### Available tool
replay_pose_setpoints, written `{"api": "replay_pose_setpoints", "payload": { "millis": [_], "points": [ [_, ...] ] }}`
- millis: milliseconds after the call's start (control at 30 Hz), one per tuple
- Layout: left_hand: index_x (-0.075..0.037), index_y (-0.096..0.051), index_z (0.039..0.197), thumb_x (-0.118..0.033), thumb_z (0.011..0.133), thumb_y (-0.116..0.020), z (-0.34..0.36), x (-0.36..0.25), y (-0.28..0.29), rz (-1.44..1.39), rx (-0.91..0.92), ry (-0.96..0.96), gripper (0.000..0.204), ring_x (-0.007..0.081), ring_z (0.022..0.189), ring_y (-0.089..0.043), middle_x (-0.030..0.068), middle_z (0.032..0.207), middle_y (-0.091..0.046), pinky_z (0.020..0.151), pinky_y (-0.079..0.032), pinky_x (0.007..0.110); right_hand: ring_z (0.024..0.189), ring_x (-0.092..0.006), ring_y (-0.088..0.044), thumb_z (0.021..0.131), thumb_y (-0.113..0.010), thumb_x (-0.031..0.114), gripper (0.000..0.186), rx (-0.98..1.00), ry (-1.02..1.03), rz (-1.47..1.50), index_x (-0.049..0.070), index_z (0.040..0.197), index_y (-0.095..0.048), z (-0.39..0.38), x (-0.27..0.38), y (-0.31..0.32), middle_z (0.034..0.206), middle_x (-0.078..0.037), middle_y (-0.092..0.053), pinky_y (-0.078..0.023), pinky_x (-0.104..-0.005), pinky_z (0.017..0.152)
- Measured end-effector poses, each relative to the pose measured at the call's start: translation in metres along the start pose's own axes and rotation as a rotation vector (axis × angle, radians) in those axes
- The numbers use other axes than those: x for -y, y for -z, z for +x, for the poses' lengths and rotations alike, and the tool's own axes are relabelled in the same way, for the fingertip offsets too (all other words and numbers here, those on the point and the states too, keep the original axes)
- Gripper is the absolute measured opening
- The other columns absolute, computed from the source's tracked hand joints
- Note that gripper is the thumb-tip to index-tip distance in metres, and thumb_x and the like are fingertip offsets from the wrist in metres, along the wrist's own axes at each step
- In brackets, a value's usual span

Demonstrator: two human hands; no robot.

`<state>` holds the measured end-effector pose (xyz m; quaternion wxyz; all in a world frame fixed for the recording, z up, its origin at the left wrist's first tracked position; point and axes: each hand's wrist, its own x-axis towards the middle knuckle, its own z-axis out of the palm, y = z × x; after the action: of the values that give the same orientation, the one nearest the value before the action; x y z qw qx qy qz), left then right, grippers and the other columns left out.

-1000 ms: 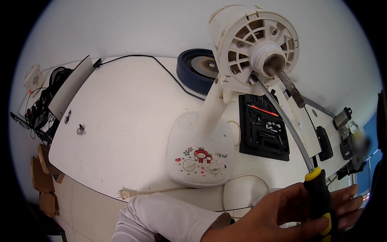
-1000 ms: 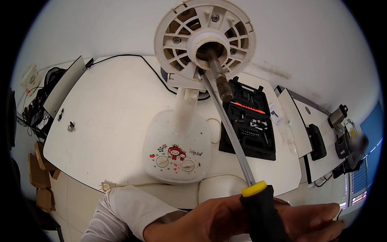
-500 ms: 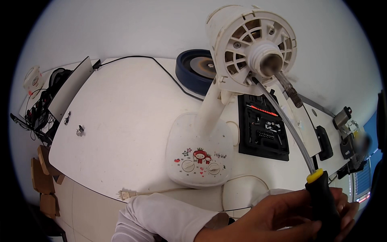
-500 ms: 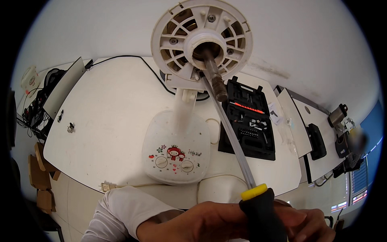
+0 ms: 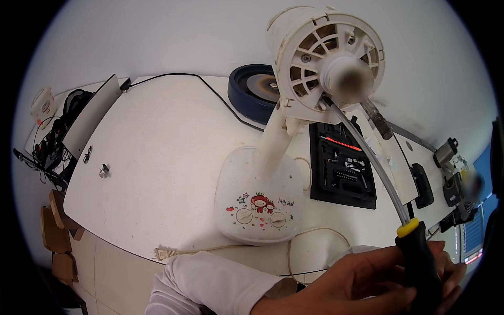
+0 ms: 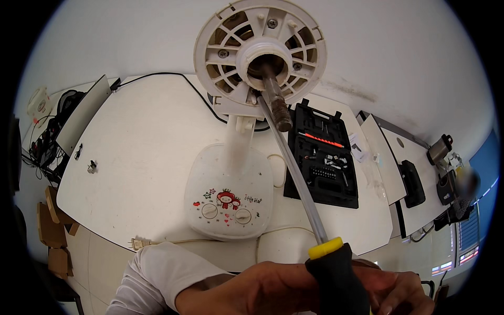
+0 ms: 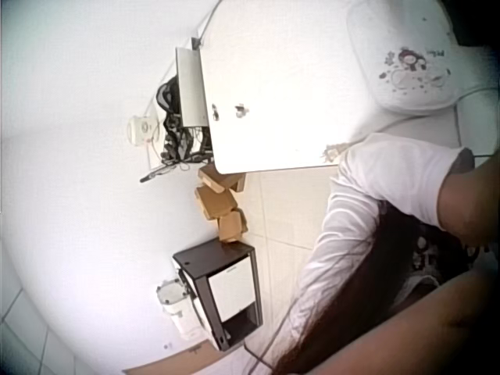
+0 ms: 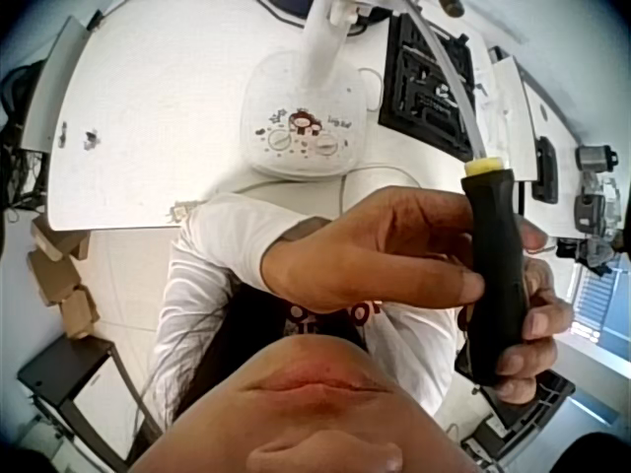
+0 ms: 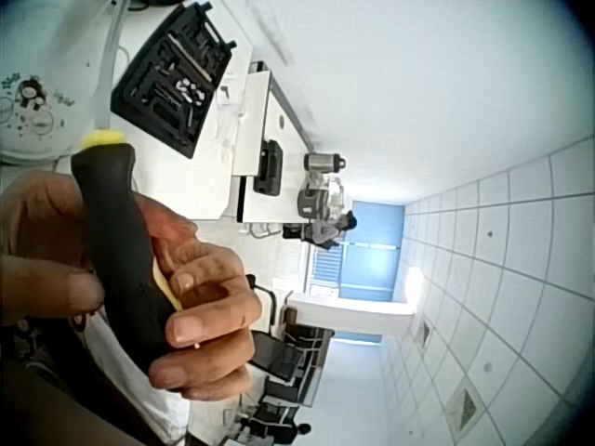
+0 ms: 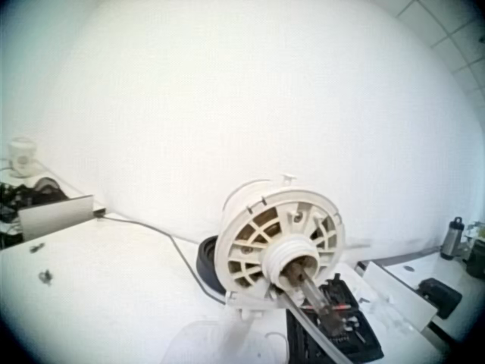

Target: The person holds a speaker and uses a screwdriver to pry and adjust the rubber surround along the rim. They rotate the speaker to access different sections and continue working on the edge. The person then sets the speaker aside and briefly uses the screwdriver on a white desk fan.

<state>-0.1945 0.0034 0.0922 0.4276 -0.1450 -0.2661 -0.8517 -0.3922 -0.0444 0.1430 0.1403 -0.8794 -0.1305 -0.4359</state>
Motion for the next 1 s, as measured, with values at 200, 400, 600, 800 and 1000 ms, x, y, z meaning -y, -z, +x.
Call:
{"api": "replay_pose_setpoints", "payload": {
  "millis": [200, 400, 600, 800, 1000],
  "points": [
    [0.000, -0.046, 0.137, -0.013, 0.095, -0.065, 0.002, 0.008, -0.024, -0.409, 0.169, -0.258, 0.048, 0.0174, 0.110, -0.058, 0.0123, 0.121, -0.060, 0.096, -0.046, 0.034, 0.122, -0.0154, -0.046, 0.097, -0.055, 0.018, 0.021, 0.008, -0.028, 0.012, 0.030, 0.113, -0.062, 0.000, 0.003, -0.001, 0.113, 0.014, -0.058, -0.042, -0.0400, 0.098],
    [0.002, -0.043, 0.137, -0.004, 0.098, -0.053, -0.003, 0.009, -0.015, -0.193, 0.155, -0.345, 0.041, 0.0252, 0.109, -0.057, 0.0177, 0.119, -0.057, 0.095, -0.048, 0.043, 0.122, -0.0155, -0.045, 0.098, -0.052, 0.018, 0.021, -0.063, -0.071, 0.042, 0.030, 0.112, -0.063, 0.000, 0.018, -0.002, 0.113, 0.014, -0.058, -0.044, -0.0402, 0.097],
    [0.000, -0.043, 0.140, -0.010, 0.097, -0.058, -0.007, 0.006, -0.001, 0.000, 0.003, -0.132, 0.047, 0.0181, 0.111, -0.057, 0.0115, 0.120, -0.058, 0.098, -0.044, 0.036, 0.125, -0.0165, -0.043, 0.098, -0.052, 0.017, 0.024, -0.039, -0.033, 0.135, 0.030, 0.115, -0.063, -0.003, 0.007, -0.003, 0.114, 0.014, -0.058, -0.042, -0.0399, 0.103],
    [-0.001, -0.044, 0.141, -0.016, 0.097, -0.063, -0.001, 0.011, 0.001, -0.061, 0.019, -0.023, 0.050, 0.0126, 0.113, -0.057, 0.0072, 0.122, -0.060, 0.100, -0.042, 0.030, 0.127, -0.0165, -0.041, 0.097, -0.054, 0.019, 0.023, 0.083, -0.032, 0.099, 0.031, 0.115, -0.063, -0.002, 0.006, 0.011, 0.117, 0.013, -0.057, -0.038, -0.0415, 0.108],
    [0.002, -0.042, 0.137, -0.002, 0.097, -0.051, 0.000, 0.001, -0.033, -0.431, 0.080, -0.226, 0.041, 0.0228, 0.110, -0.057, 0.0159, 0.119, -0.056, 0.095, -0.047, 0.041, 0.126, -0.0168, -0.041, 0.095, -0.057, 0.020, 0.024, 0.034, 0.018, 0.044, 0.032, 0.116, -0.062, -0.001, -0.003, -0.001, 0.118, 0.012, -0.055, -0.037, -0.0418, 0.108]
  ]
}}
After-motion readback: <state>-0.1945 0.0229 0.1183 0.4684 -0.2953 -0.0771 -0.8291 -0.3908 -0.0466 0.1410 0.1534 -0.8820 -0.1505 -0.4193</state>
